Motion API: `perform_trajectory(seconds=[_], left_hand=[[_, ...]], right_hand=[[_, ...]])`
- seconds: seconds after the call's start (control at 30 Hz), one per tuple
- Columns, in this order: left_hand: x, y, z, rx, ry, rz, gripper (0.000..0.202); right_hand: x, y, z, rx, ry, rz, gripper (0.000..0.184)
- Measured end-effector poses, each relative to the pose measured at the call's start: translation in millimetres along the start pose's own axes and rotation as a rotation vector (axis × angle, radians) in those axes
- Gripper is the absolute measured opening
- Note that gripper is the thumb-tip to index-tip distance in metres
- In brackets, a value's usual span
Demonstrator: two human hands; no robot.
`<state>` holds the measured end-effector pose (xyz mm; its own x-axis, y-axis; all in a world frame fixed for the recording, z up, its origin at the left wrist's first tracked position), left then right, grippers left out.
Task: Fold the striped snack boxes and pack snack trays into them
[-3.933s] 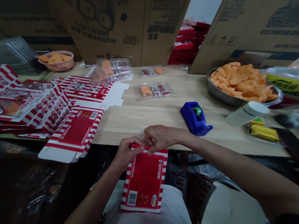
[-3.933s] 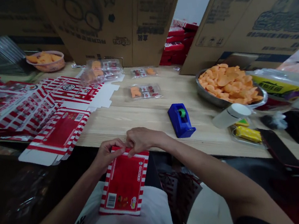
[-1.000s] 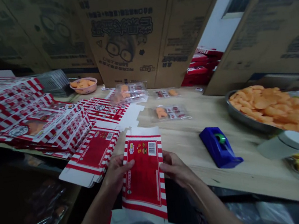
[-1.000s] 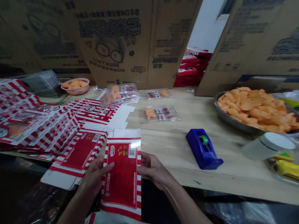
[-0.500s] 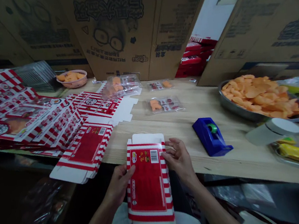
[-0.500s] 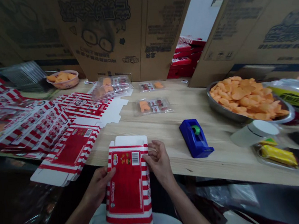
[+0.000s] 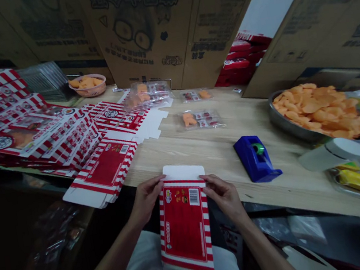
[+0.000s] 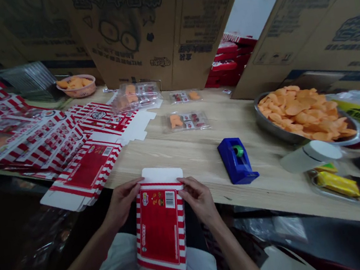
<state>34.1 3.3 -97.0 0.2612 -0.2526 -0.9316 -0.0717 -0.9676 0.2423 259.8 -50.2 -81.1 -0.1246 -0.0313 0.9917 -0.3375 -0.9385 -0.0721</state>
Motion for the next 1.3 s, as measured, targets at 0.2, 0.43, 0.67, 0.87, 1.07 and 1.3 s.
perform_trajectory(seconds=[0.2, 0.43, 0.67, 0.87, 1.07, 1.3], left_hand=[[-5, -4, -8.0, 0.016, -0.037, 0.055, 0.021], [-12, -8, -12.1, 0.079, -0.022, 0.086, 0.042], [-15, -13, -8.6, 0.095, -0.315, -0.144, 0.014], [-20, -10, 0.8, 0.152, -0.441, -0.197, 0.014], [-29, -8, 0.1, 0.184, -0.500, -0.286, 0.021], [-24, -9, -15.7, 0.282, -0.428, -0.202, 0.036]], right_hand=[[-2, 5, 1, -0.103, 0.048, 0.028, 0.017], [-3, 3, 1, 0.015, -0.105, -0.135, 0.047], [3, -1, -4, 0.050, 0.019, 0.054, 0.017], [15, 11, -15, 0.117, 0.131, 0.196, 0.017], [31, 4, -22, 0.155, 0.254, 0.209, 0.023], [59, -34, -50, 0.567, 0.597, 0.285, 0.006]])
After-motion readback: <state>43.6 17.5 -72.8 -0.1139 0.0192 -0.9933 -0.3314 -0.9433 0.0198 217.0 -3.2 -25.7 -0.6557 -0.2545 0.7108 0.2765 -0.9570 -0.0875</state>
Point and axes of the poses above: each hand's wrist, its own y-axis away from the middle knuckle, its own z-axis out of the back of the hand, x = y × z, the point moved 5 cm from there along -y, towards the middle knuckle, and after that the axes turned 11 degrees about -x, right-handed, at the moved point
